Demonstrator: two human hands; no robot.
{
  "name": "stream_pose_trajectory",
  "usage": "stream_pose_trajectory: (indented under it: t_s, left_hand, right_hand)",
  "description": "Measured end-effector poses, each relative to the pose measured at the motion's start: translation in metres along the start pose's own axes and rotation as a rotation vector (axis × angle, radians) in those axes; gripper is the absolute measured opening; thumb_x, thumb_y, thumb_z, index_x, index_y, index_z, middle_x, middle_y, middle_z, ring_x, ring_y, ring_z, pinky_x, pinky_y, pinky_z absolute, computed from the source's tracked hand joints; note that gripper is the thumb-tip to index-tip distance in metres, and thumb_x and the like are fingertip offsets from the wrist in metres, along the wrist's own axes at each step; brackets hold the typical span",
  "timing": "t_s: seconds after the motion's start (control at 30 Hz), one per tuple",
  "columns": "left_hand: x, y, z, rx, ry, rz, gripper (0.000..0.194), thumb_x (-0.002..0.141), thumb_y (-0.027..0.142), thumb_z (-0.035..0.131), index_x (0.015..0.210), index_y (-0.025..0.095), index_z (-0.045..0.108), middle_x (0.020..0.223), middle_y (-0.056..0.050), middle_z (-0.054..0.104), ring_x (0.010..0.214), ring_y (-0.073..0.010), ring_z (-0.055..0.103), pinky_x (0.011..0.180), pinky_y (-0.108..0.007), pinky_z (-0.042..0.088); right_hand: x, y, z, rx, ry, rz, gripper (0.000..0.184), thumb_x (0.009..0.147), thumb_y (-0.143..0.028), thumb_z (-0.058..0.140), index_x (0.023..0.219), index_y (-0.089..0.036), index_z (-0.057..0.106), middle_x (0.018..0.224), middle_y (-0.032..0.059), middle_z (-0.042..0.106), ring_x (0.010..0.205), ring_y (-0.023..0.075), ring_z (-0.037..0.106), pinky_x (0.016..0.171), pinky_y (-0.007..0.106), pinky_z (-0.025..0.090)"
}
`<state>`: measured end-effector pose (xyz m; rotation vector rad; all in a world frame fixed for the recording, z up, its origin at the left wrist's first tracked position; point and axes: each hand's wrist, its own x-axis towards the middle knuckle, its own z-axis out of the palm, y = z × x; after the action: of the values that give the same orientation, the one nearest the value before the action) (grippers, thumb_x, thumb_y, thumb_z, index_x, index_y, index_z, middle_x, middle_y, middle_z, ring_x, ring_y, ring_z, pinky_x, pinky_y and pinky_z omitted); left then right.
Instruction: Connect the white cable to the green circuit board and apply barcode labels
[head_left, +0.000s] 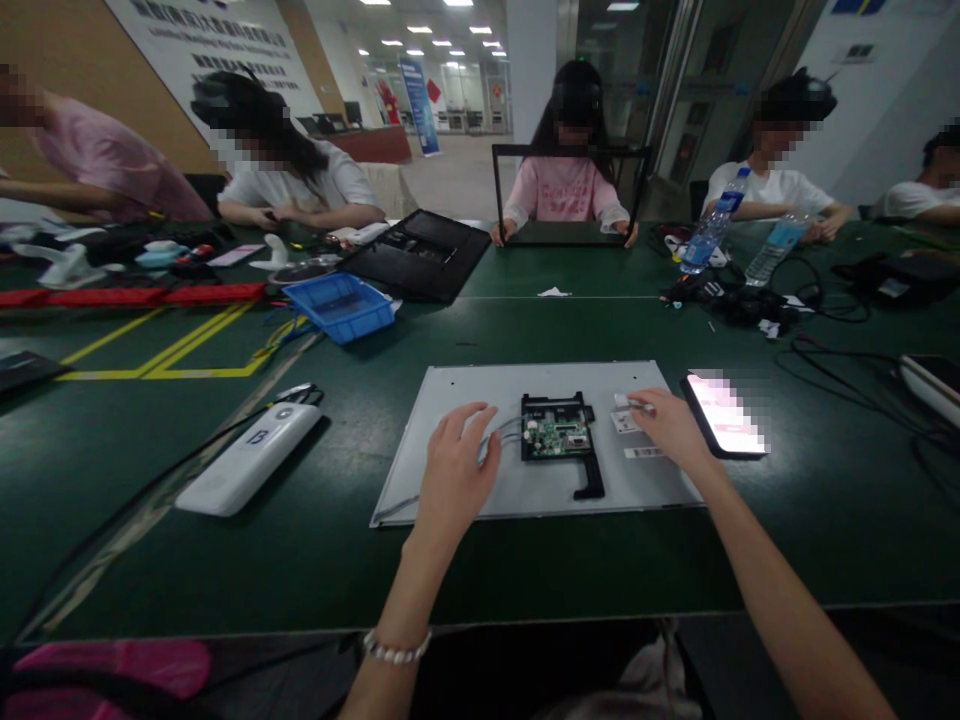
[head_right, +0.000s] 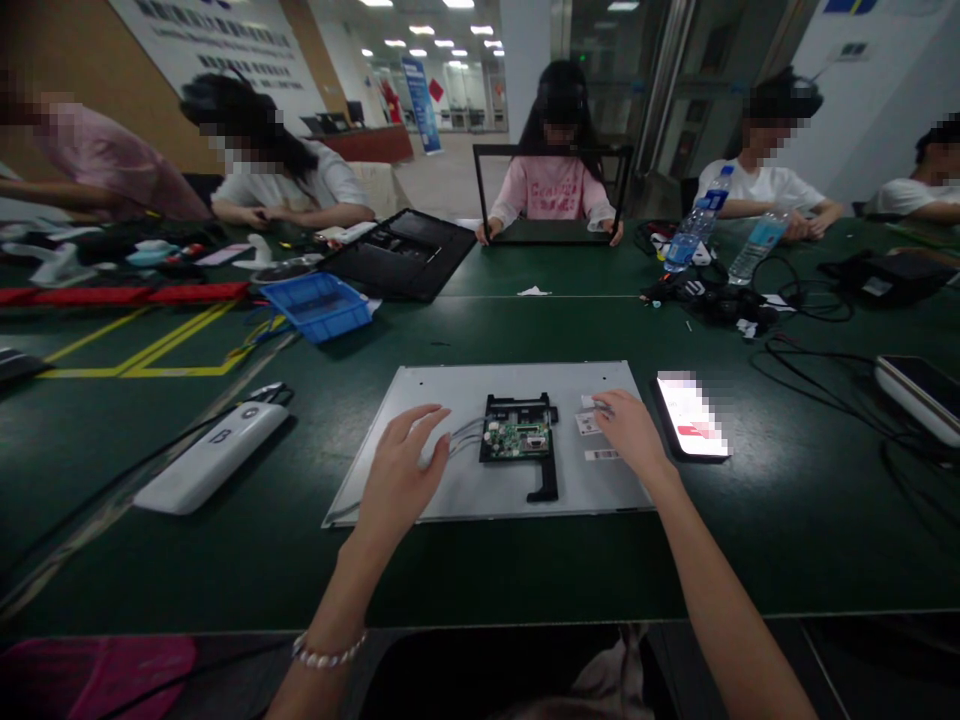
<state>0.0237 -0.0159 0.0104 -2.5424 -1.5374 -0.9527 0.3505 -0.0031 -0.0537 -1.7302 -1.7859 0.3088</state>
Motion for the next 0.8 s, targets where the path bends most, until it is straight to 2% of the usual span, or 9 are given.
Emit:
stream_pose_trajectory:
  t_s: [0.1,0.23,0.33,0.4,0.6,0.8]
  left_hand:
    - [0.026,0.016,0.013,-0.069,-0.052,0.043,0.032,0.088,0.022,0.047,0.120,0.019,0.049,0.121,-0.009,0.052,0.114,-0.0221,0.047,0.101,-0.040,0.037]
    - [0.055,0.017,0.050,-0.131,-0.125,0.068,0.036,0.087,0.021,0.048,0.123,0.017,0.047,0.121,-0.011,0.051,0.112,-0.0232,0.049,0.098,-0.040,0.040]
    - [0.061,0.009,0.076,-0.162,-0.166,0.049,0.037,0.085,0.020,0.049,0.122,0.016,0.047,0.120,-0.012,0.051,0.111,-0.0237,0.050,0.097,-0.041,0.041]
    - [0.058,0.004,0.086,-0.180,-0.179,0.035,0.038,0.085,0.021,0.049,0.122,0.016,0.046,0.122,-0.013,0.050,0.113,-0.0243,0.050,0.098,-0.042,0.041]
    - [0.045,-0.002,0.089,-0.244,-0.161,0.005,0.037,0.087,0.025,0.047,0.123,0.017,0.044,0.124,-0.012,0.048,0.115,-0.0234,0.049,0.099,-0.041,0.039]
    - [0.042,0.001,0.088,-0.265,-0.148,-0.053,0.036,0.088,0.025,0.046,0.123,0.017,0.043,0.124,-0.012,0.048,0.115,-0.0232,0.051,0.099,-0.039,0.041]
  right_hand:
    - [-0.002,-0.006,0.000,-0.004,-0.012,-0.011,0.030,0.080,-0.019,0.051,0.107,-0.018,0.064,0.109,0.0089,0.062,0.096,0.0196,0.059,0.088,0.034,0.045]
    - [-0.001,-0.006,0.002,-0.012,-0.023,-0.019,0.028,0.081,-0.021,0.051,0.106,-0.018,0.063,0.109,0.0083,0.061,0.098,0.0193,0.058,0.089,0.034,0.044]
    - [0.000,-0.003,0.004,-0.017,-0.026,-0.014,0.028,0.082,-0.020,0.049,0.106,-0.018,0.063,0.110,0.0078,0.060,0.098,0.0189,0.058,0.088,0.035,0.044]
    - [0.001,-0.002,0.005,-0.017,-0.028,-0.017,0.028,0.082,-0.020,0.049,0.107,-0.019,0.063,0.111,0.0075,0.060,0.099,0.0187,0.058,0.089,0.035,0.044]
    - [0.000,-0.003,0.005,-0.032,-0.044,-0.026,0.029,0.083,-0.020,0.048,0.108,-0.020,0.062,0.111,0.0074,0.059,0.098,0.0190,0.058,0.089,0.035,0.044]
    - [0.001,-0.003,0.005,-0.052,-0.055,-0.021,0.031,0.083,-0.020,0.048,0.110,-0.020,0.061,0.111,0.0071,0.059,0.099,0.0194,0.057,0.088,0.035,0.044]
